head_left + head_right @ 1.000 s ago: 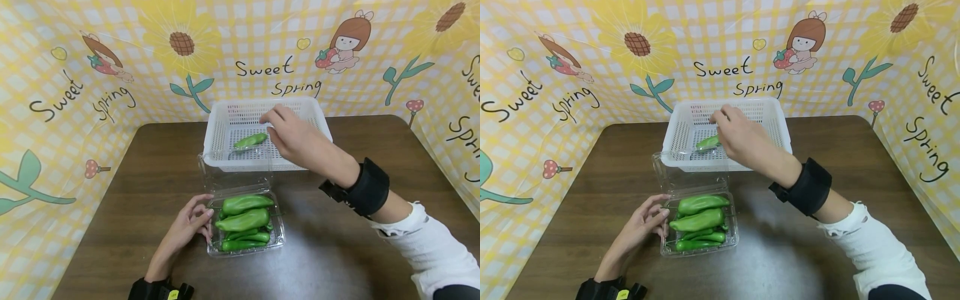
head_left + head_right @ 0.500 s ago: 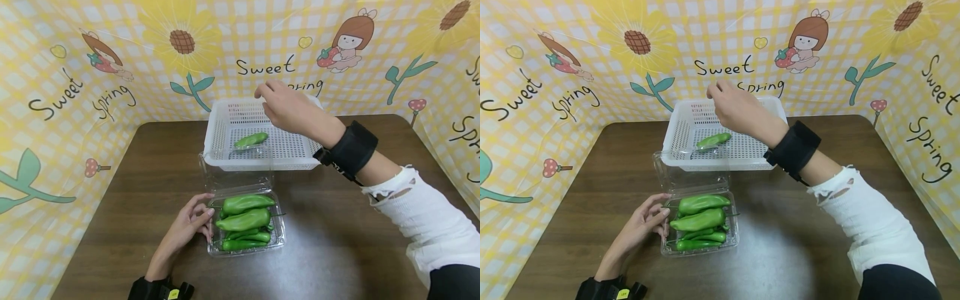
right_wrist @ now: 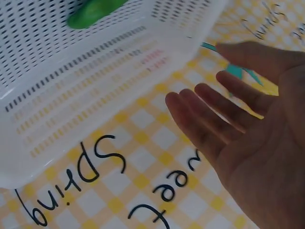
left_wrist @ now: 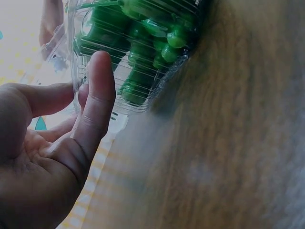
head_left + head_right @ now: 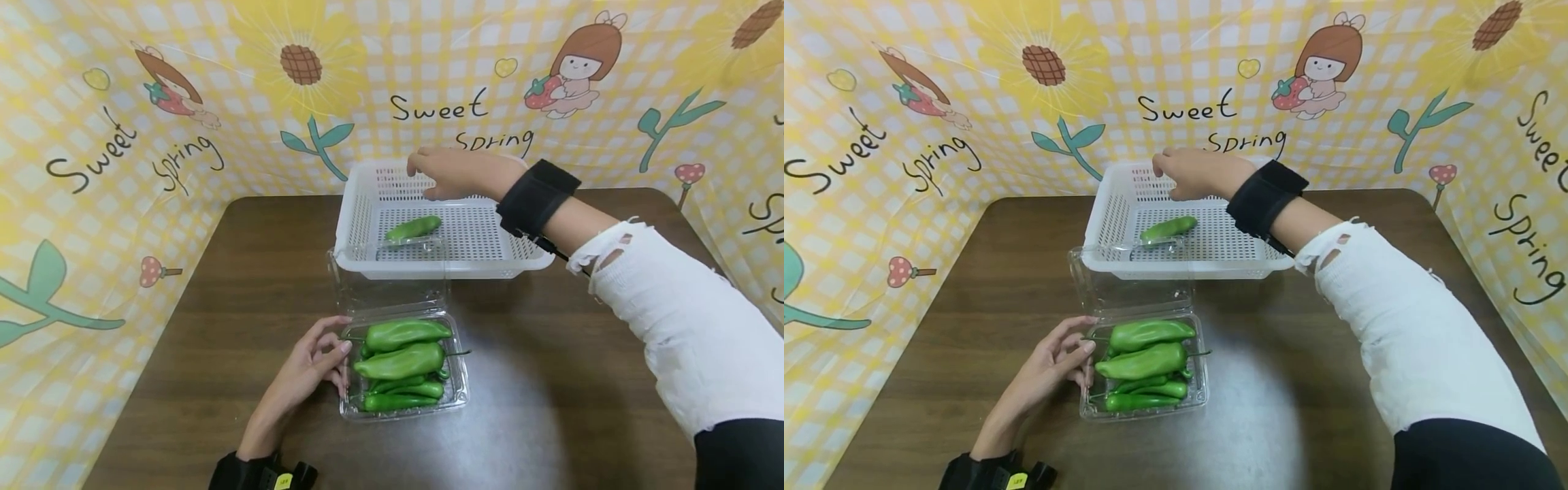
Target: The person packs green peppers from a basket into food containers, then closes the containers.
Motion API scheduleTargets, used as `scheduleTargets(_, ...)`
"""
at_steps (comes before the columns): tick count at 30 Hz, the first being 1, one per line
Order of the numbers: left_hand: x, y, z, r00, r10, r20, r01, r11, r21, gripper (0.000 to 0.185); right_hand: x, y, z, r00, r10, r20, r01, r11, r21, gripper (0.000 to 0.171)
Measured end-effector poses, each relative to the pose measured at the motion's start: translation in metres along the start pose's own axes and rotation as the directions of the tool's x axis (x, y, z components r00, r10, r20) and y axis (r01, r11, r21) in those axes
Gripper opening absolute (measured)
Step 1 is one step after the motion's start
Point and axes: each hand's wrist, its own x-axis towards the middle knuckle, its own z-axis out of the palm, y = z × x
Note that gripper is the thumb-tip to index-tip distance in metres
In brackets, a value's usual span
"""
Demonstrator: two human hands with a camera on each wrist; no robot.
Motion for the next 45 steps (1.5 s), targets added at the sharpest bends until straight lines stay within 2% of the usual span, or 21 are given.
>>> scheduleTargets(6, 0.001, 0.001, 0.000, 1.000, -0.001, 0.001, 0.001, 1.000, 0.000, 0.047, 0.023, 0.006, 0.013, 0.994, 0.038, 0.106, -0.036, 0.999, -0.023, 0.058)
scheduleTargets(11, 0.002, 0.002, -0.001, 1.000, 0.003, 0.006, -0.003, 1.000, 0.005, 0.047, 0.040, 0.007, 0.031, 0.983, 0.040, 0.180, -0.039, 0.999, -0.010, 0.060)
scheduleTargets(16, 0.003, 0.002, 0.000, 1.000, 0.020, 0.020, -0.020, 1.000, 0.001, 0.047, 0.050, 0.008, 0.042, 0.970, 0.088, 0.227, -0.088, 0.996, -0.011, 0.063)
scheduleTargets(21, 0.001, 0.001, 0.001, 1.000, 0.010, 0.015, -0.011, 1.000, 0.007, 0.047, 0.059, 0.011, 0.056, 0.963, 0.116, 0.243, -0.111, 0.993, -0.033, 0.066)
scheduleTargets(29, -0.001, 0.001, 0.001, 1.000, 0.001, 0.000, -0.001, 1.000, 0.009, 0.047, 0.067, 0.015, 0.076, 0.971, 0.085, 0.222, -0.082, 0.996, -0.023, 0.059)
scheduleTargets(36, 0.000, 0.002, 0.000, 1.000, 0.002, 0.004, -0.002, 1.000, 0.008, 0.047, 0.070, 0.016, 0.083, 0.982, 0.032, 0.187, -0.029, 0.999, -0.018, 0.047)
scheduleTargets(40, 0.001, 0.001, 0.000, 1.000, 0.003, -0.001, -0.003, 1.000, 0.012, 0.047, 0.071, 0.015, 0.086, 0.980, 0.053, 0.190, -0.048, 0.998, -0.031, 0.043)
scheduleTargets(45, 0.001, 0.000, 0.000, 1.000, 0.006, 0.004, -0.006, 1.000, 0.011, 0.047, 0.070, 0.013, 0.089, 0.978, 0.075, 0.195, -0.068, 0.997, -0.041, 0.046)
